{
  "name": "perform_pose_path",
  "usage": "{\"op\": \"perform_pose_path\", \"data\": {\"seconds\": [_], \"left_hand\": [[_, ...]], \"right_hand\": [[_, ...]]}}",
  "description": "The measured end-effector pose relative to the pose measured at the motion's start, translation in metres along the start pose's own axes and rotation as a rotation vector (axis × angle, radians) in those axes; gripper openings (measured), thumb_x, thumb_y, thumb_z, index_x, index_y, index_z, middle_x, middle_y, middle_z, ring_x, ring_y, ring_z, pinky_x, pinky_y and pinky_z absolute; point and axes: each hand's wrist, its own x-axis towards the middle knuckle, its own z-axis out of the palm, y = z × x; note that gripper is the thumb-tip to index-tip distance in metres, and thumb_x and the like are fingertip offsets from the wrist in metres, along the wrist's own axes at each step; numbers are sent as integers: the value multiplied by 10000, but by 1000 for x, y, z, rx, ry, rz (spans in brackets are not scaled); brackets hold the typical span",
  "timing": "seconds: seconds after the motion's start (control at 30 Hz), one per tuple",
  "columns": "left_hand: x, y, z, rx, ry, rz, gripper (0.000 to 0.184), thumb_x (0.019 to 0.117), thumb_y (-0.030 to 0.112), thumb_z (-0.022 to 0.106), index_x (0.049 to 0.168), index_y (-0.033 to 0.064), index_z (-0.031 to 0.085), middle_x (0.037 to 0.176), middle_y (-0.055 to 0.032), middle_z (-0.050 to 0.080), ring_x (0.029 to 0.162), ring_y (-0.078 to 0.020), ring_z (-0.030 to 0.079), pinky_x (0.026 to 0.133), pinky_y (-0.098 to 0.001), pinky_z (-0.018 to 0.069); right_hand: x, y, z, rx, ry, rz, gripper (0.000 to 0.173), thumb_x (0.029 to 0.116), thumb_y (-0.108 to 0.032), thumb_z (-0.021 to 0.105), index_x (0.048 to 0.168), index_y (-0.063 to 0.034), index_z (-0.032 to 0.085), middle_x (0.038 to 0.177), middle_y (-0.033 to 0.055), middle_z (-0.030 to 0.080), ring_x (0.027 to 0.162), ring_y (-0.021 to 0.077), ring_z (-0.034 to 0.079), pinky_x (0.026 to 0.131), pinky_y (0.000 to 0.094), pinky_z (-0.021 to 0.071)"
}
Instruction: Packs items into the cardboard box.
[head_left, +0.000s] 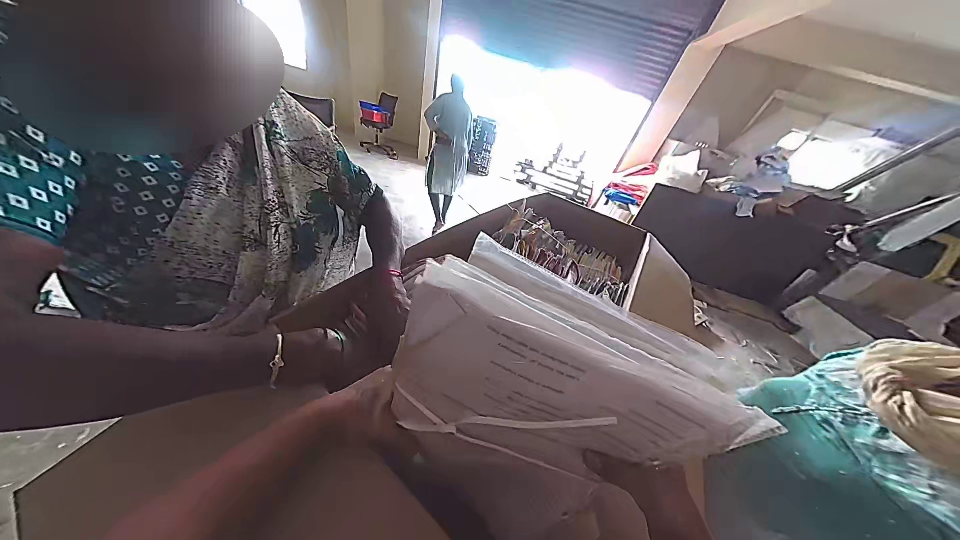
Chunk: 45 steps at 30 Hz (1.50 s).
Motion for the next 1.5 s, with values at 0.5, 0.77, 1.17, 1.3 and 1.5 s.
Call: {"op": "perform_pose_path", "data": {"seconds": [0.5, 0.77, 1.17, 1.3, 1.5], "left_hand": [[-14, -4, -13, -212, -72, -176, 462, 714, 31, 817, 1131, 46, 617, 963, 100, 694, 922, 69, 630, 837, -161, 539], [-11, -18, -25, -490, 6, 212, 698, 955, 339, 599, 1487, -7, 308, 1343, -32, 584, 1231, -74, 589, 1033, -269, 509], [23, 15, 42, 99, 724, -57, 349, 1061, 177, 456, 1189, -26, 710, 1176, -158, 717, 1145, -231, 650, 1051, -436, 471], [11, 25, 52, 9, 473, 50, 524, 1075, 384, 357, 1055, 48, 759, 1057, -39, 745, 1026, -100, 677, 947, -354, 538], [33, 34, 36, 592, 60, -297, 734, 879, 535, 736, 1437, 93, 560, 1312, -194, 657, 1211, -392, 626, 1007, -575, 493]], "right_hand": [[-10, -14, -14, -207, -130, 106, 916, 780, -560, 810, 1338, 97, 499, 1299, 28, 648, 1240, 26, 580, 1071, 252, 490], [112, -80, -7, -404, -513, -55, 846, 926, -687, 531, 1533, -108, 418, 1475, -27, 534, 1291, 20, 516, 1073, 260, 458], [34, -17, 91, -1072, -876, 373, 747, 941, -352, 682, 1590, -157, 367, 1399, 278, 550, 1302, 502, 508, 1011, 703, 391], [19, -7, 92, -1013, -862, 89, 516, 848, -273, 760, 1331, -120, 663, 1144, 240, 685, 1072, 474, 644, 786, 643, 507], [72, 32, 77, -946, -1095, 576, 849, 842, -396, 815, 1533, -114, 411, 1367, 265, 588, 1224, 487, 587, 950, 696, 472]]}}
